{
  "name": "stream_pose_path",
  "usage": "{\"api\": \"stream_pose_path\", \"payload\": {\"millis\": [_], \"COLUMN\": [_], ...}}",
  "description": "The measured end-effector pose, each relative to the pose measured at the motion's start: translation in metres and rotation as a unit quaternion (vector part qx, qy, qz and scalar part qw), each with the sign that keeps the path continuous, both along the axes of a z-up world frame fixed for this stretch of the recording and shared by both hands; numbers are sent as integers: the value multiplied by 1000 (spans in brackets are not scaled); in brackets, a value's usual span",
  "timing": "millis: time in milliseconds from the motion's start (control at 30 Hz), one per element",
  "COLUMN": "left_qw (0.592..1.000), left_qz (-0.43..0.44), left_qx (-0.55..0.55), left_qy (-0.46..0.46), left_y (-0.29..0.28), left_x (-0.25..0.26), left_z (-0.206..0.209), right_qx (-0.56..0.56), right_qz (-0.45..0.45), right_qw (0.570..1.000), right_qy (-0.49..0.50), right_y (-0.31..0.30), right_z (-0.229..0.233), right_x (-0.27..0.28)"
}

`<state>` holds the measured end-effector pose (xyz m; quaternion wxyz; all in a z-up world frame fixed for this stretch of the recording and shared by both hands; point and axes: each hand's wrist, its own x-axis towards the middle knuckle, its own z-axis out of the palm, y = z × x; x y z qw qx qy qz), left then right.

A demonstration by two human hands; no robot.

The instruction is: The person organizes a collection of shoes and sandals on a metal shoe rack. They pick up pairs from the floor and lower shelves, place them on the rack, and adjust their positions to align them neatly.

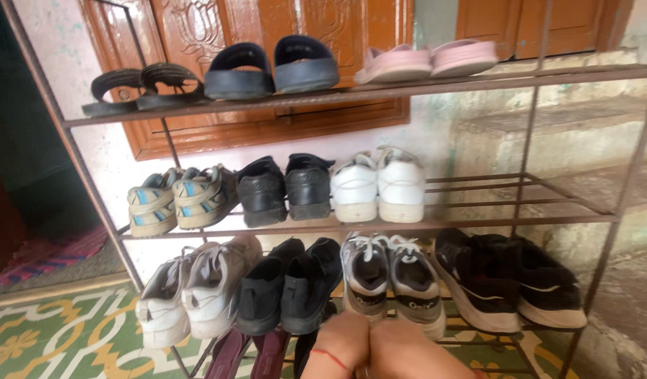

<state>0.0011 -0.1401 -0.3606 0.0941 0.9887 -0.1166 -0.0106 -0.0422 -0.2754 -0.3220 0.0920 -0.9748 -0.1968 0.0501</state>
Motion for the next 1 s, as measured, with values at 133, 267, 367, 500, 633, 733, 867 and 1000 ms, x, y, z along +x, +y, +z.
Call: {"api": "stream_pose_path", "payload": {"millis": [133, 267, 367, 500, 633, 733, 867, 1000], "left_qw": [977, 950, 948, 971, 963, 961, 952, 940], "left_qz": [29, 53, 10, 1, 37, 46, 42, 43], "left_qx": [-102, -154, -142, -112, -100, -101, -138, -139], "left_qy": [-182, -267, -285, -213, -249, -253, -270, -308], "left_y": [-20, -45, -48, -49, -54, -56, -62, -63], "left_x": [-14, -14, -12, 3, 21, 28, 21, 7], "left_z": [40, 49, 38, 20, 8, 6, 12, 33], "right_qx": [2, -57, -69, -19, 15, 46, 84, 92], "right_qz": [-40, -66, -127, -163, -123, -112, -114, -131], "right_qw": [994, 980, 978, 973, 962, 960, 954, 951], "right_qy": [-102, -178, -152, -161, -241, -253, -264, -265], "right_y": [-3, -10, -16, -26, -39, -45, -46, -42], "right_z": [37, 43, 31, 8, -3, -5, 2, 24], "right_x": [0, 12, 18, 30, 49, 55, 50, 38]}}
